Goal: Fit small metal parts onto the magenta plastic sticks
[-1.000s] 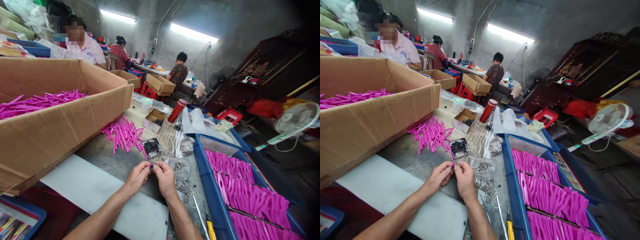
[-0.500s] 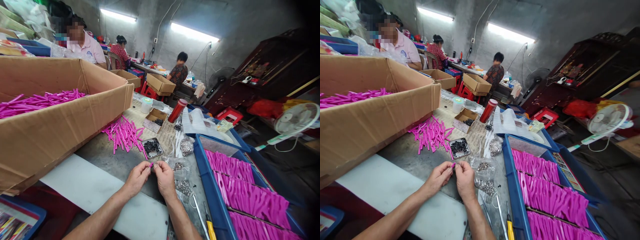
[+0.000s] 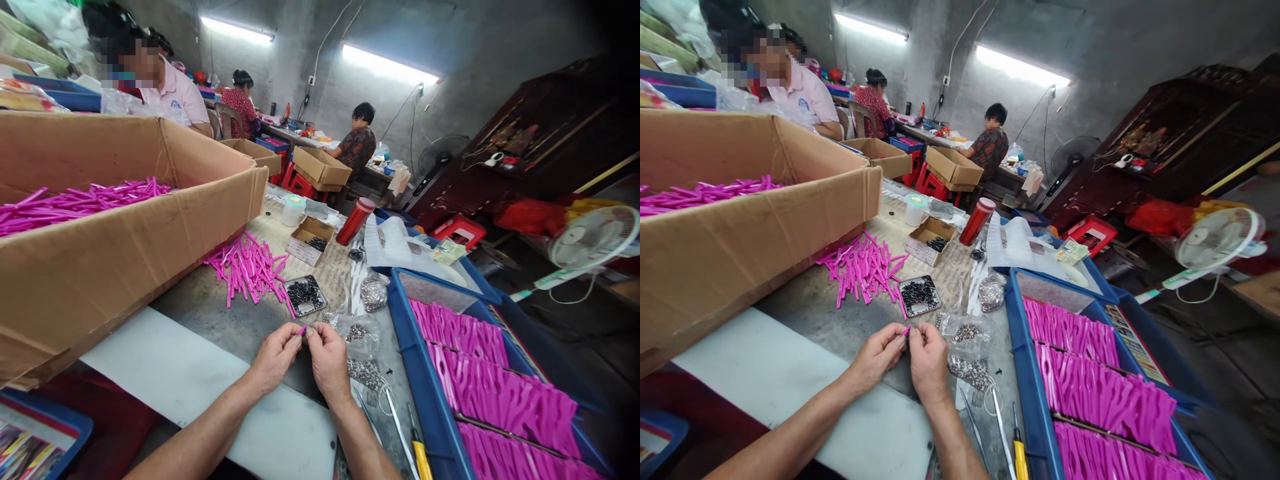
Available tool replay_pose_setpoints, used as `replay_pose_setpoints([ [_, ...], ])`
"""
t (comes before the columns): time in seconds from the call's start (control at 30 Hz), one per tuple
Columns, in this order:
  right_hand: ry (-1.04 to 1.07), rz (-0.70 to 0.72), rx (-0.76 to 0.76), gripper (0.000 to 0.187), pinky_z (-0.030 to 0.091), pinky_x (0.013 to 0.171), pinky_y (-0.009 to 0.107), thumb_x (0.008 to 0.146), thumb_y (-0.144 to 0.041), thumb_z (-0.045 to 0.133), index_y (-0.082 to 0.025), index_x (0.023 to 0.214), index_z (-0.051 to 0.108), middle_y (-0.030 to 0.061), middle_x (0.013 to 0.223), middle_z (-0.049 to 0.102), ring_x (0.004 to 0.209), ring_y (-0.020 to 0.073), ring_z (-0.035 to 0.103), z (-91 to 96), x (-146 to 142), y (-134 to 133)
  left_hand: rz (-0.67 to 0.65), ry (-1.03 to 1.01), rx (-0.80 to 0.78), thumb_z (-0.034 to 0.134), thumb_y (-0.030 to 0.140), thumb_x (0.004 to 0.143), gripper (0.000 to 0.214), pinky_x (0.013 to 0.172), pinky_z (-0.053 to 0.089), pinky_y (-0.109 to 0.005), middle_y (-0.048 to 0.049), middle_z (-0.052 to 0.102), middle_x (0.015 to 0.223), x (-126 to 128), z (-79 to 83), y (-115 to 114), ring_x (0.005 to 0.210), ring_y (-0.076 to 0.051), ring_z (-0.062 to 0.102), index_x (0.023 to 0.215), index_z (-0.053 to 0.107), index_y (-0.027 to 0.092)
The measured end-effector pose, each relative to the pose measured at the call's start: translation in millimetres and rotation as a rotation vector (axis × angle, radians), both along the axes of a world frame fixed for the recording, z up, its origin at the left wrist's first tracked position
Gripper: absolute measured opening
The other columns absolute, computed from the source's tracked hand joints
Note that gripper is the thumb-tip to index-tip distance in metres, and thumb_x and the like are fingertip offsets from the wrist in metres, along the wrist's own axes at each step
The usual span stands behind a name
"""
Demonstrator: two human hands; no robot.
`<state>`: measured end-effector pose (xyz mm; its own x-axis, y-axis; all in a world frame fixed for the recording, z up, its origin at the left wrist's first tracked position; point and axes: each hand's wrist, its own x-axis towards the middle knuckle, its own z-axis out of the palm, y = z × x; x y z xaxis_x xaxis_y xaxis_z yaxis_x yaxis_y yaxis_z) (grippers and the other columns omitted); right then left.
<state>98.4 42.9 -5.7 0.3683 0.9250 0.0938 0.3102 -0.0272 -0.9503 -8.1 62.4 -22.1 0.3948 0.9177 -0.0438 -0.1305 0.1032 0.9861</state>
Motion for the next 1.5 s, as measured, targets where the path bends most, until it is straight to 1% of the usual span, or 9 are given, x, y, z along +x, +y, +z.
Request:
replay_pose_setpoints([
  [0.17,-0.05,-0.003,0.017,0.014,0.035,0.054,0.023,0.071,-0.028,0.048,-0.017,0.066,0.052,-0.0013,0.058,0.05,0.055,0.0126,0.043,-5.3,1,0,-0.018,-0.008,-0.002,0.047,0.033,0.073,0.018,0.036,0.024,-0.017,0.0062,0.037,0.049,0,-0.8,-1,0.04,-0.006,0.031,0.067,0.05,0.016],
  [0.37,0.023,0.032,0.008,0.016,0.036,0.054,0.023,0.073,-0.032,0.047,-0.017,0.068,0.05,-0.0014,0.06,0.049,0.056,0.0126,0.045,-6.5,-1,1,-0.05,-0.024,-0.022,0.044,0.033,0.076,0.022,0.034,0.022,-0.015,0.0079,0.033,0.045,1,-1.5,1,0.037,-0.005,0.028,0.062,0.045,0.016],
  [0.57,0.13,0.099,0.014,0.024,0.03,0.045,0.021,0.075,-0.037,0.044,-0.017,0.061,0.046,-0.0049,0.051,0.04,0.046,0.0093,0.036,-2.6,4,1,-0.08,-0.039,-0.056,0.041,0.033,0.077,0.021,0.033,0.02,-0.014,0.0079,0.034,0.047,0,-1.4,1,0.036,-0.004,0.026,0.065,0.043,0.016],
  [0.7,0.109,0.09,0.003,0.023,0.028,0.043,0.02,0.074,-0.037,0.045,-0.016,0.065,0.048,-0.005,0.052,0.041,0.046,0.0084,0.034,3.3,15,-5,-0.081,-0.036,-0.07,0.042,0.032,0.076,0.021,0.032,0.02,-0.013,0.0069,0.036,0.049,0,-1.0,1,0.036,-0.003,0.028,0.065,0.044,0.015],
  [0.87,0.05,0.013,0.04,0.022,0.029,0.044,0.02,0.073,-0.036,0.047,-0.015,0.071,0.052,-0.0049,0.053,0.041,0.046,0.0085,0.035,21.2,36,-13,-0.067,-0.024,-0.082,0.043,0.032,0.076,0.02,0.031,0.02,-0.013,0.0065,0.037,0.049,1,-3.0,2,0.036,-0.003,0.028,0.066,0.045,0.015],
  [1.0,-0.112,-0.102,0.069,0.024,0.033,0.046,0.021,0.071,-0.036,0.047,-0.014,0.071,0.054,-0.003,0.053,0.045,0.049,0.0106,0.04,34.8,59,-16,-0.072,-0.025,-0.082,0.043,0.033,0.076,0.02,0.031,0.019,-0.013,0.0069,0.037,0.048,1,-5.2,2,0.035,-0.003,0.028,0.066,0.045,0.015],
  [1.1,-0.339,-0.127,0.021,0.026,0.036,0.054,0.023,0.072,-0.035,0.043,-0.013,0.073,0.057,0.001,0.061,0.054,0.057,0.0144,0.048,37.4,77,-16,-0.077,-0.031,-0.076,0.044,0.033,0.075,0.021,0.031,0.019,-0.013,0.0066,0.038,0.049,0,-6.0,3,0.035,-0.003,0.028,0.065,0.045,0.015],
  [1.33,-0.992,0.05,-0.366,0.026,0.036,0.064,0.022,0.075,-0.022,0.034,-0.017,0.074,0.06,0.0048,0.076,0.062,0.074,0.0168,0.055,33.1,96,-5,-0.083,-0.032,-0.064,0.045,0.034,0.075,0.022,0.032,0.019,-0.013,0.0071,0.037,0.048,-1,-7.7,5,0.036,-0.003,0.029,0.062,0.045,0.015],
  [1.5,-1.131,0.12,-0.536,0.026,0.035,0.058,0.023,0.073,-0.018,0.037,-0.018,0.069,0.063,0.0065,0.072,0.065,0.071,0.0185,0.058,29.6,94,5,-0.07,-0.009,-0.065,0.046,0.034,0.074,0.022,0.031,0.019,-0.014,0.0057,0.041,0.051,-1,-4.3,4,0.036,-0.003,0.03,0.064,0.046,0.015],
])
